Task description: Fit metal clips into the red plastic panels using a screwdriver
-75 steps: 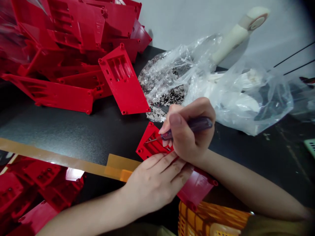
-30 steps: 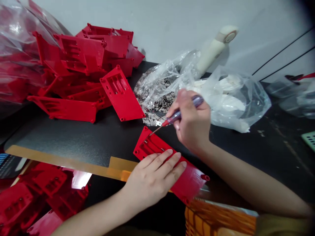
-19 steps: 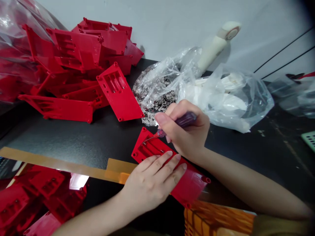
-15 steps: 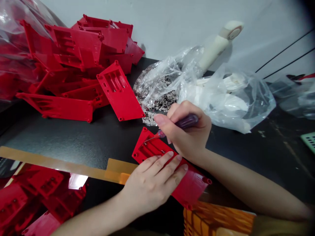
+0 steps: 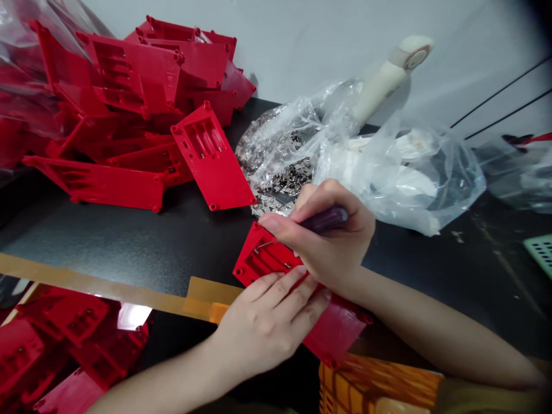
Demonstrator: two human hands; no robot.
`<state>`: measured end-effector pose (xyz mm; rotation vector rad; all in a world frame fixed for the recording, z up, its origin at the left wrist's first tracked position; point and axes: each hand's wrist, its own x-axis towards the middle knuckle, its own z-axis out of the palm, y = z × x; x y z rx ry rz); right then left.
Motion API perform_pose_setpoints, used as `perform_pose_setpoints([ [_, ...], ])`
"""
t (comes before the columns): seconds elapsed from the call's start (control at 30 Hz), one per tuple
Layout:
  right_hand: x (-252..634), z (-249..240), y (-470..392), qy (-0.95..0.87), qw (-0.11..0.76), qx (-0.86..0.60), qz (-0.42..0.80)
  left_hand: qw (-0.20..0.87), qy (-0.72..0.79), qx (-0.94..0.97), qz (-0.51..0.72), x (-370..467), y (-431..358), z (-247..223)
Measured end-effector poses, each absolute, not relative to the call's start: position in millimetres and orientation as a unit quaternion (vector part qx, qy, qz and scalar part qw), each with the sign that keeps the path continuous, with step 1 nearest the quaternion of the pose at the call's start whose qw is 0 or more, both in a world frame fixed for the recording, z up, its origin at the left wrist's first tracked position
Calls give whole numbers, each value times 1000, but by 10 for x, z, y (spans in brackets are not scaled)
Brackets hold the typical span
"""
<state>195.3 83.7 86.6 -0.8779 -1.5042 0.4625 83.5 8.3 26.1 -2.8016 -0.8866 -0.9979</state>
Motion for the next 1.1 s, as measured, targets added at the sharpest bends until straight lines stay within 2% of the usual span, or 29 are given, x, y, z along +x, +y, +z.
perform_pose_setpoints([
  [0.33, 1858, 873, 796, -635, 611, -413, 231, 8, -288, -899, -329, 866, 95, 240],
  [0.53, 1911, 852, 798, -661, 562, -429, 251, 21, -291, -895, -336, 863, 87, 271],
  [0.8, 2254, 1213, 966, -629, 498, -444, 399, 52, -290, -906, -303, 836, 91, 316],
  [0.9, 2298, 1237, 943, -676, 463, -419, 393, 52, -293, -905, -305, 839, 94, 330],
  [1.1, 2213, 1110, 930, -700, 479, -416, 329, 44, -291, -904, -309, 840, 100, 324],
])
